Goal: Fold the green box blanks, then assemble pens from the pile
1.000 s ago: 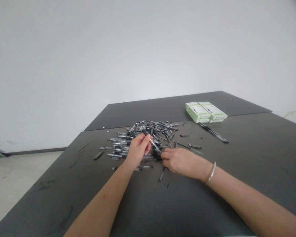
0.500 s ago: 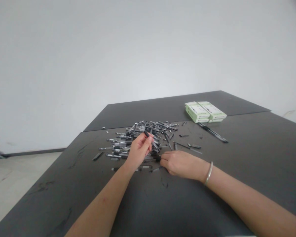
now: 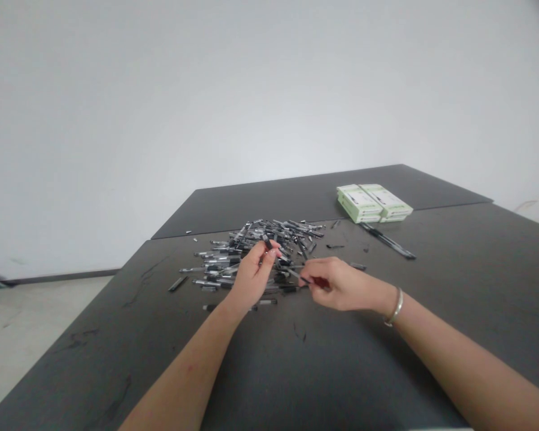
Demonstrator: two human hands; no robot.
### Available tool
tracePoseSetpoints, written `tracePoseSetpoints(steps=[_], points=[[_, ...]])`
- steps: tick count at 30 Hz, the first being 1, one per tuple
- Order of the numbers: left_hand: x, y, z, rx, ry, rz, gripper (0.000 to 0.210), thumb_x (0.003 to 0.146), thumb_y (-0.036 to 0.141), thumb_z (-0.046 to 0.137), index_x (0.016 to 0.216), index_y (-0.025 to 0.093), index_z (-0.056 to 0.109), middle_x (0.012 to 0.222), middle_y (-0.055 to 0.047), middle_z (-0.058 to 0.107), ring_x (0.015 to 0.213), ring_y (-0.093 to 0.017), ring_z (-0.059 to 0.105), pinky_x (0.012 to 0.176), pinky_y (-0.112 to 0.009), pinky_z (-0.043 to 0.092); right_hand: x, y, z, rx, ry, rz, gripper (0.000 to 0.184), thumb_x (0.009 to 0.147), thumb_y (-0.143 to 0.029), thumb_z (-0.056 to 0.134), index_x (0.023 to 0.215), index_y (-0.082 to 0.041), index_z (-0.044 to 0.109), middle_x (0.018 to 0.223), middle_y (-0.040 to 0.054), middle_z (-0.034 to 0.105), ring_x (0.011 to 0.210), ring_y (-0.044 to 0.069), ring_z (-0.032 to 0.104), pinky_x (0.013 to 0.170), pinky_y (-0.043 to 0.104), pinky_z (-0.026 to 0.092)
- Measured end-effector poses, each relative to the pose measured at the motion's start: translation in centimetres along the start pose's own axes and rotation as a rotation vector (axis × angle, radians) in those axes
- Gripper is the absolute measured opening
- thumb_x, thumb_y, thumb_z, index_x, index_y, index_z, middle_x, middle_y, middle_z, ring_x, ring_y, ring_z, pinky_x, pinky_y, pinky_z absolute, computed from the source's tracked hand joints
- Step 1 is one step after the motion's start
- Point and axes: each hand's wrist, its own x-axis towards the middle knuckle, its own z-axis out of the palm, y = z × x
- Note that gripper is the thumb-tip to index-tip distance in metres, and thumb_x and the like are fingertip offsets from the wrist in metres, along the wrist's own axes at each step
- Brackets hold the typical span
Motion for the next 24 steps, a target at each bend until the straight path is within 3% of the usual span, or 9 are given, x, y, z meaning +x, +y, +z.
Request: tracePoseSetpoints(steps=[3,6,9,11,19,24], points=[[-0.17,0.23,-0.02,0.093,-0.021,0.094,0.023,0.096,0.031,0.042,0.108,0.019,0.057,0.098,-0.006,0.065,0.095,-0.018,0.060,0.088,-0.032,0.044,-0.04,-0.42,-0.53,0.270,0.081,0.048,0.014,0.086,-0.016,0.049,0.079,-0.013,0.060,0.066,-0.0011,0.049,0.058,0.009,0.039,0.053,0.020,0.032],[-0.25,0.54,0.02,0.192,-0.053,0.254,0.021,0.096,0.027,0.042,0.106,0.018,0.058,0.102,-0.008,0.063,0.101,-0.020,0.056,0.090,-0.035,0.043,-0.08,-0.67,-0.37,0.503,0.102,0.087,0.022,0.091,-0.025,0.049,0.098,-0.011,0.064,0.067,-0.0023,0.047,0.056,0.008,0.036,0.052,0.021,0.031],[-0.24,0.57,0.07,0.244,-0.090,0.329,0.021,0.096,0.024,0.041,0.105,0.017,0.058,0.100,-0.008,0.061,0.098,-0.020,0.054,0.089,-0.035,0.043,-0.20,-0.67,-0.04,0.663,0.148,0.106,0.037,0.091,-0.024,0.052,0.126,-0.015,0.052,0.067,-0.0052,0.042,0.056,0.008,0.035,0.052,0.020,0.032],[-0.22,0.44,0.09,0.264,-0.096,0.341,0.020,0.096,0.023,0.041,0.103,0.017,0.058,0.099,-0.009,0.061,0.097,-0.020,0.053,0.089,-0.036,0.043,-0.26,-0.63,0.02,0.737,0.175,0.095,0.046,0.090,-0.022,0.054,0.134,-0.019,0.043,0.069,-0.0053,0.043,0.059,0.009,0.040,0.056,0.021,0.036],[-0.22,0.60,0.09,0.281,-0.111,0.358,0.019,0.096,0.021,0.042,0.106,0.017,0.058,0.099,-0.008,0.060,0.096,-0.019,0.053,0.089,-0.035,0.042,-0.05,-0.73,-0.29,0.801,0.263,0.085,0.031,0.088,-0.019,0.058,0.119,-0.016,0.054,0.072,-0.0017,0.056,0.064,0.009,0.050,0.059,0.021,0.040],[-0.20,0.75,0.04,0.289,-0.111,0.361,0.020,0.096,0.022,0.042,0.108,0.017,0.058,0.100,-0.008,0.061,0.097,-0.020,0.053,0.089,-0.036,0.042,-0.03,-0.38,-0.38,0.794,0.337,0.090,0.025,0.089,-0.021,0.057,0.114,-0.017,0.058,0.072,-0.0008,0.060,0.061,0.008,0.048,0.056,0.021,0.037]])
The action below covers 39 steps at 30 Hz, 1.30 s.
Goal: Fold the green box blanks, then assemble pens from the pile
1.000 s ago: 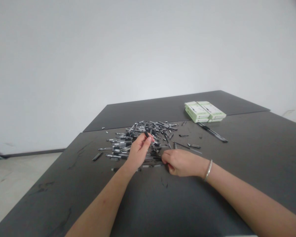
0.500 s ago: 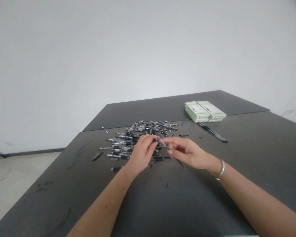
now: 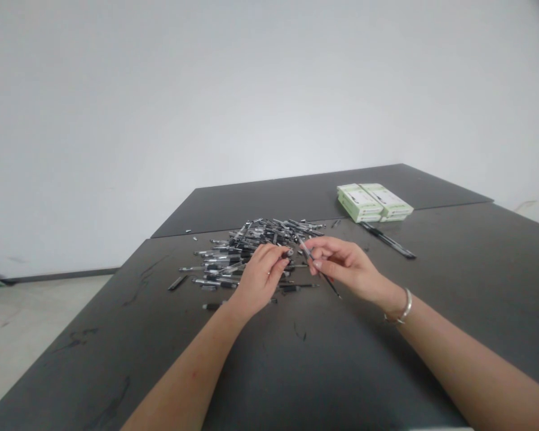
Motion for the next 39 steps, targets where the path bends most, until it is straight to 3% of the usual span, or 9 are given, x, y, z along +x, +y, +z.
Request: tracePoseSetpoints(steps=[7,16,26,39], points=[[0.0,0.0,0.0,0.014,0.016,0.000,0.022,0.096,0.022,0.042,0.110,0.018,0.058,0.099,-0.008,0.061,0.096,-0.020,0.054,0.088,-0.036,0.043,-0.4,-0.1,-0.1,0.129,-0.095,0.055,0.042,0.089,-0.020,0.056,0.130,-0.019,0.048,0.067,-0.0017,0.059,0.059,0.010,0.050,0.054,0.022,0.037],[-0.1,-0.2,0.1,0.029,0.040,0.015,0.025,0.096,0.021,0.042,0.115,0.020,0.057,0.101,-0.007,0.060,0.097,-0.019,0.053,0.089,-0.036,0.043,-0.5,-0.6,-0.3,0.136,-0.135,0.192,0.033,0.086,-0.019,0.056,0.119,-0.016,0.053,0.057,-0.0054,0.056,0.037,0.003,0.035,0.036,0.015,0.026],[-0.1,-0.3,-0.1,0.030,0.075,0.024,0.026,0.096,0.021,0.042,0.116,0.021,0.058,0.101,-0.008,0.060,0.098,-0.020,0.052,0.090,-0.038,0.043,-0.4,-0.6,-0.7,0.251,-0.122,0.226,0.032,0.085,-0.022,0.058,0.116,-0.015,0.054,0.055,-0.0052,0.056,0.033,0.002,0.033,0.032,0.013,0.023],[-0.2,-0.5,-0.1,0.063,0.097,0.027,0.026,0.095,0.020,0.043,0.114,0.021,0.060,0.102,-0.008,0.061,0.100,-0.020,0.053,0.091,-0.037,0.043,-0.5,-1.2,-1.1,0.236,-0.153,0.274,0.031,0.084,-0.020,0.058,0.115,-0.014,0.056,0.053,-0.0066,0.053,0.033,0.002,0.031,0.031,0.013,0.021]])
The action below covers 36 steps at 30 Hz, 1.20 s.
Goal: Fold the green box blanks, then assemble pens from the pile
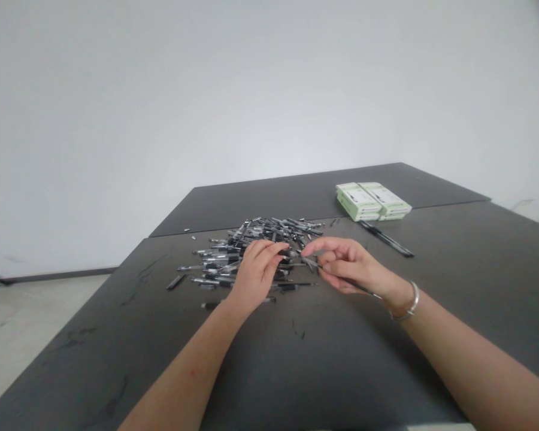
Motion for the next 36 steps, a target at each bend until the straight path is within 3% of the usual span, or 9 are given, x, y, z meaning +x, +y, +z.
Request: tracePoseSetpoints(steps=[6,11,17,26,30,36], points=[[0.0,-0.2,0.0,0.025,0.001,0.016,0.027,0.095,0.020,0.042,0.115,0.022,0.060,0.101,-0.007,0.061,0.099,-0.020,0.053,0.090,-0.037,0.042,0.1,0.1,-0.1,-0.002,-0.006,0.020,0.033,0.084,-0.021,0.058,0.116,-0.014,0.055,0.052,-0.0072,0.052,0.032,0.002,0.030,0.030,0.013,0.020],[0.2,-0.3,-0.6,0.176,-0.013,0.073,0.026,0.094,0.021,0.045,0.114,0.021,0.062,0.096,-0.007,0.061,0.094,-0.021,0.052,0.090,-0.040,0.041,0.2,-0.1,-0.5,-0.006,-0.033,0.099,0.031,0.085,-0.021,0.056,0.115,-0.015,0.054,0.055,-0.0066,0.053,0.031,0.002,0.029,0.029,0.013,0.019],[0.2,0.2,-0.8,0.267,-0.092,0.105,0.025,0.093,0.020,0.046,0.111,0.023,0.064,0.096,-0.006,0.062,0.094,-0.020,0.054,0.100,-0.046,0.033,0.5,-0.1,-0.4,0.106,-0.041,0.202,0.037,0.082,-0.020,0.058,0.118,-0.019,0.048,0.060,-0.0057,0.058,0.029,0.001,0.031,0.028,0.012,0.019],[0.0,0.7,-0.1,0.205,-0.258,0.135,0.027,0.096,0.024,0.042,0.118,0.019,0.058,0.099,-0.008,0.064,0.094,-0.021,0.054,0.087,-0.039,0.041,1.3,1.0,0.3,0.323,0.058,0.255,0.025,0.081,-0.024,0.062,0.104,-0.018,0.054,0.065,0.0007,0.064,0.036,0.002,0.030,0.032,0.012,0.018],[-0.1,0.6,0.1,0.164,-0.264,0.098,0.029,0.097,0.024,0.038,0.121,0.019,0.054,0.100,-0.009,0.065,0.095,-0.021,0.057,0.086,-0.039,0.043,1.5,1.0,0.2,0.378,0.117,0.221,0.025,0.085,-0.034,0.055,0.103,-0.018,0.054,0.069,0.0048,0.067,0.037,0.004,0.033,0.033,0.015,0.021],[-0.3,0.3,0.3,0.134,-0.215,0.021,0.029,0.097,0.026,0.038,0.121,0.021,0.054,0.105,-0.008,0.067,0.097,-0.021,0.060,0.086,-0.038,0.047,1.8,0.8,-0.8,0.361,0.289,0.200,0.020,0.083,-0.034,0.052,0.093,-0.018,0.057,0.060,0.0005,0.061,0.035,0.006,0.032,0.033,0.017,0.021]])
